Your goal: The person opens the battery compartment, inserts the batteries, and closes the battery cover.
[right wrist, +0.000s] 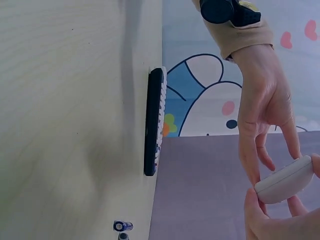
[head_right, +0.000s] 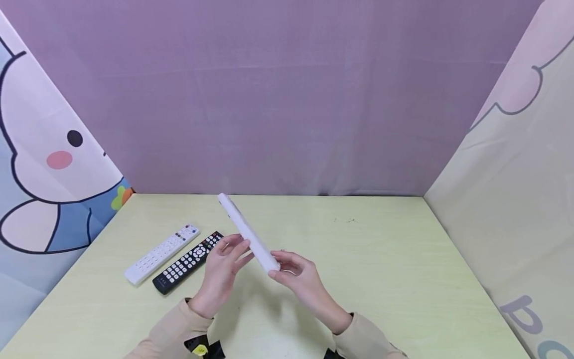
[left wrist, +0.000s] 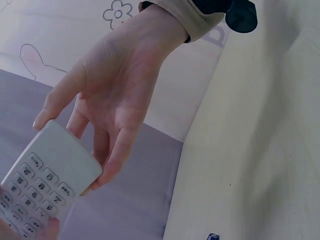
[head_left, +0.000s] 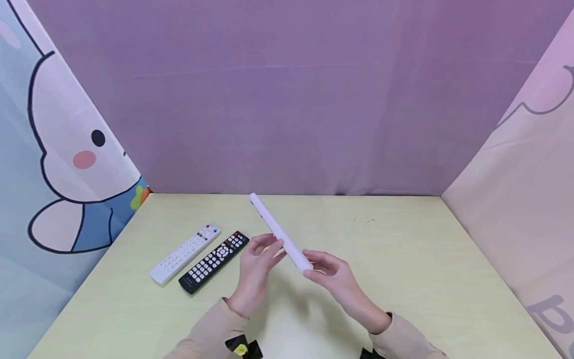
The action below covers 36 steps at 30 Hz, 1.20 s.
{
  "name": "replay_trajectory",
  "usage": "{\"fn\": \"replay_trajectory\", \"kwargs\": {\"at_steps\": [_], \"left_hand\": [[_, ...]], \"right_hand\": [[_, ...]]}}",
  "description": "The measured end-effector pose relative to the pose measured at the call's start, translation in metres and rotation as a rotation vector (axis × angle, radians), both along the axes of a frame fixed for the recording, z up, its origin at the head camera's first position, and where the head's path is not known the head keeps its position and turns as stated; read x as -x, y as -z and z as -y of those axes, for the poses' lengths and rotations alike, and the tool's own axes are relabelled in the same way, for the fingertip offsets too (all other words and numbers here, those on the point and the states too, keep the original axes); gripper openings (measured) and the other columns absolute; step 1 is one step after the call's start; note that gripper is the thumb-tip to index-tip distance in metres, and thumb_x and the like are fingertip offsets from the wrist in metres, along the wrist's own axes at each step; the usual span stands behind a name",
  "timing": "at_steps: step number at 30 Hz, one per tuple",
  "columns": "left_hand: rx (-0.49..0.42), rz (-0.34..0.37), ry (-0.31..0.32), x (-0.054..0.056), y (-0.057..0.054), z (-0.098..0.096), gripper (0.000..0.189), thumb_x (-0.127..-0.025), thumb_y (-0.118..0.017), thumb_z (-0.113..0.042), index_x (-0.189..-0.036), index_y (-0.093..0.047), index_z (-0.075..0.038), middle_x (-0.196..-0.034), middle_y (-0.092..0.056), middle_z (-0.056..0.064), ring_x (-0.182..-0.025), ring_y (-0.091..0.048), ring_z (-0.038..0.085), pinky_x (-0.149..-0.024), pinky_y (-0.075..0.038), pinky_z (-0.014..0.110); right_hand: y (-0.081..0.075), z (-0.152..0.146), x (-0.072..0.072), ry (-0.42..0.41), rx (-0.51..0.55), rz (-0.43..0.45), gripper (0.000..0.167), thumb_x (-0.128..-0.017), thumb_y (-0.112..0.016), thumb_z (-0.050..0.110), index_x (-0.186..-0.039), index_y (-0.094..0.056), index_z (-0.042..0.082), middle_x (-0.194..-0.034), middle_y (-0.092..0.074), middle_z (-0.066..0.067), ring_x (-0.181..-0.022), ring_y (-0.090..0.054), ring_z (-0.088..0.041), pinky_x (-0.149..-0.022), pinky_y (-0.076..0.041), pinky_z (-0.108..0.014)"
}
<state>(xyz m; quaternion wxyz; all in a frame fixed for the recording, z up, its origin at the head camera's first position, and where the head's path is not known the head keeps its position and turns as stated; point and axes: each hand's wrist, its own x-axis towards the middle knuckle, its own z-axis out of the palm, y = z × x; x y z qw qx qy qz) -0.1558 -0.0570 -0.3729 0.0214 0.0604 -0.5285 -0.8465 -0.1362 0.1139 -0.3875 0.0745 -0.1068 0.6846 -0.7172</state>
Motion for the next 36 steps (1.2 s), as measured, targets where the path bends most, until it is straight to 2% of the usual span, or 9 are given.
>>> {"fn": "replay_trajectory", "kwargs": {"at_steps": [9,17,20,23,27,31,36], "left_hand": [[-0.009,-0.014,-0.030,0.003,-0.009,0.013,0.054,-0.078,-0.064,-0.002,-0.127,-0.039,-0.003,-0.110,-0.054,0.016,-0.094,-0.058,0.018,-0.086,-0.050,0.034],[-0.065,-0.006,-0.057,0.005,-0.015,0.022,0.059,-0.083,-0.057,0.000,-0.135,-0.031,-0.008,-0.111,-0.056,0.015,-0.092,-0.060,0.017,-0.086,-0.049,0.033],[-0.082,0.001,-0.058,0.005,-0.017,0.024,0.059,-0.085,-0.054,0.001,-0.137,-0.028,-0.008,-0.107,-0.058,0.013,-0.091,-0.061,0.017,-0.086,-0.049,0.032],[-0.089,0.005,-0.046,0.005,-0.019,0.025,0.057,-0.087,-0.051,0.000,-0.137,-0.025,-0.007,-0.108,-0.058,0.012,-0.090,-0.061,0.017,-0.085,-0.049,0.031],[-0.087,0.009,-0.023,0.004,-0.021,0.026,0.054,-0.089,-0.048,-0.002,-0.137,-0.024,-0.005,-0.114,-0.055,0.014,-0.089,-0.062,0.016,-0.085,-0.050,0.031],[-0.081,0.020,-0.003,0.003,-0.022,0.027,0.052,-0.090,-0.047,-0.004,-0.136,-0.025,-0.003,-0.116,-0.052,0.013,-0.090,-0.061,0.017,-0.084,-0.050,0.031],[-0.075,0.038,0.006,0.003,-0.021,0.028,0.049,-0.090,-0.047,-0.005,-0.135,-0.028,-0.002,-0.112,-0.053,0.011,-0.090,-0.061,0.018,-0.083,-0.051,0.032]], "right_hand": [[0.004,-0.001,-0.004,0.017,-0.033,-0.066,0.043,-0.074,-0.068,0.005,-0.114,-0.054,-0.005,-0.113,-0.055,-0.019,-0.095,-0.057,-0.013,-0.085,-0.049,-0.026],[0.004,-0.003,-0.009,0.049,-0.144,-0.136,0.040,-0.073,-0.072,0.011,-0.110,-0.060,0.007,-0.114,-0.055,-0.006,-0.099,-0.055,-0.015,-0.090,-0.046,-0.026],[0.005,-0.004,-0.010,0.073,-0.198,-0.194,0.039,-0.071,-0.073,0.015,-0.108,-0.062,0.012,-0.114,-0.055,-0.002,-0.102,-0.053,-0.013,-0.093,-0.044,-0.028],[0.008,-0.005,-0.010,0.109,-0.292,-0.336,0.039,-0.070,-0.074,0.016,-0.107,-0.063,0.014,-0.113,-0.055,0.000,-0.102,-0.052,-0.014,-0.091,-0.045,-0.031],[0.012,-0.005,-0.010,0.170,-0.399,-0.576,0.041,-0.067,-0.076,0.011,-0.106,-0.063,0.012,-0.112,-0.055,-0.004,-0.101,-0.053,-0.019,-0.085,-0.049,-0.034],[0.017,-0.006,-0.008,0.219,-0.449,-0.771,0.047,-0.058,-0.079,0.003,-0.102,-0.064,0.008,-0.109,-0.055,-0.010,-0.097,-0.054,-0.025,-0.080,-0.051,-0.028],[0.023,-0.008,-0.003,0.222,-0.457,-0.928,0.052,-0.049,-0.081,0.000,-0.097,-0.063,0.002,-0.106,-0.053,-0.018,-0.093,-0.051,-0.032,-0.081,-0.046,-0.013]]}}
